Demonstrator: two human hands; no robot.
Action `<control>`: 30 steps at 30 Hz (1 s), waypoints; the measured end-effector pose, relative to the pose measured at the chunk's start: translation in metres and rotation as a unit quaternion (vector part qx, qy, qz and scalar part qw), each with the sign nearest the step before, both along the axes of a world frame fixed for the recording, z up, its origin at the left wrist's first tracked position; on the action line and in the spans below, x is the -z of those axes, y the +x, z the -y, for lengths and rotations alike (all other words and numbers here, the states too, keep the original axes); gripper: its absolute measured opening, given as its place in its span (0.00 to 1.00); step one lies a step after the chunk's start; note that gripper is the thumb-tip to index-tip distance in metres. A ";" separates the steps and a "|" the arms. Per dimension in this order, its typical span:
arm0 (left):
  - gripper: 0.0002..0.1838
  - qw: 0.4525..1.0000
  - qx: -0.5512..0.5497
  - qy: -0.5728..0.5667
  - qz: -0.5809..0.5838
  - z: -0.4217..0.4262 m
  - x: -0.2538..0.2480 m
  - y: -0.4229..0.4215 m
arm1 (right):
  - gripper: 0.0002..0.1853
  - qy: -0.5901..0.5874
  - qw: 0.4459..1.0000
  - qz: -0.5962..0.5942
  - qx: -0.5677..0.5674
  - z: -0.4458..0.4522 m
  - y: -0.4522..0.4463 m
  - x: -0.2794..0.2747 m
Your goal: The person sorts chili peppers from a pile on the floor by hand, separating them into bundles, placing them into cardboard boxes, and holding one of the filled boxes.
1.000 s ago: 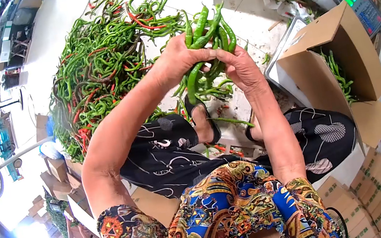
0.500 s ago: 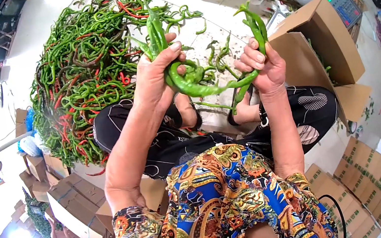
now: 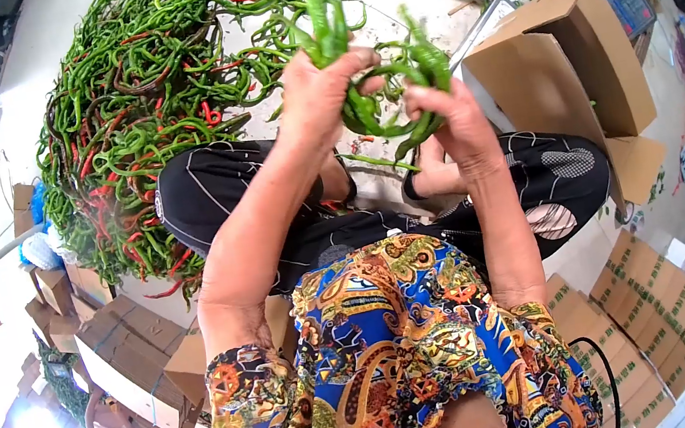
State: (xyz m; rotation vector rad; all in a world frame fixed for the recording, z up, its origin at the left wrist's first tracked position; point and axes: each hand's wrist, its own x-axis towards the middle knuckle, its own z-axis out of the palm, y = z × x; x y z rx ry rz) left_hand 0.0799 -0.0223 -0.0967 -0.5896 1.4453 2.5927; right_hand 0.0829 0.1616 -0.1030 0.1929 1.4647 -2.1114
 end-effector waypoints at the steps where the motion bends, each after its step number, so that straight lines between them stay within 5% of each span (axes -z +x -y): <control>1: 0.19 1.000 -0.011 0.015 0.005 0.005 -0.004 -0.001 | 0.14 -0.097 0.995 0.027 0.024 -0.013 -0.003 0.008; 3: 0.19 0.997 -0.026 0.072 -0.002 0.020 -0.009 -0.004 | 0.16 -0.241 0.968 0.050 0.047 -0.036 -0.006 0.015; 11: 0.21 0.955 0.026 0.280 -0.090 0.035 -0.021 -0.003 | 0.18 -0.352 0.935 -0.004 0.051 -0.067 -0.013 -0.018; 15: 0.21 0.944 0.061 0.307 -0.106 0.030 -0.021 -0.004 | 0.16 -0.377 0.926 -0.020 0.012 -0.077 -0.015 -0.031; 19: 0.22 0.978 0.015 0.196 -0.067 0.023 -0.009 -0.006 | 0.16 -0.406 0.913 -0.043 -0.013 -0.083 -0.018 -0.047; 23: 0.21 0.980 0.058 0.189 -0.031 0.011 -0.005 -0.005 | 0.15 -0.398 0.912 -0.088 -0.037 -0.083 -0.022 -0.061; 30: 0.26 0.959 0.113 0.248 -0.073 0.005 -0.013 -0.003 | 0.12 -0.159 0.981 -0.036 0.106 -0.064 -0.006 -0.039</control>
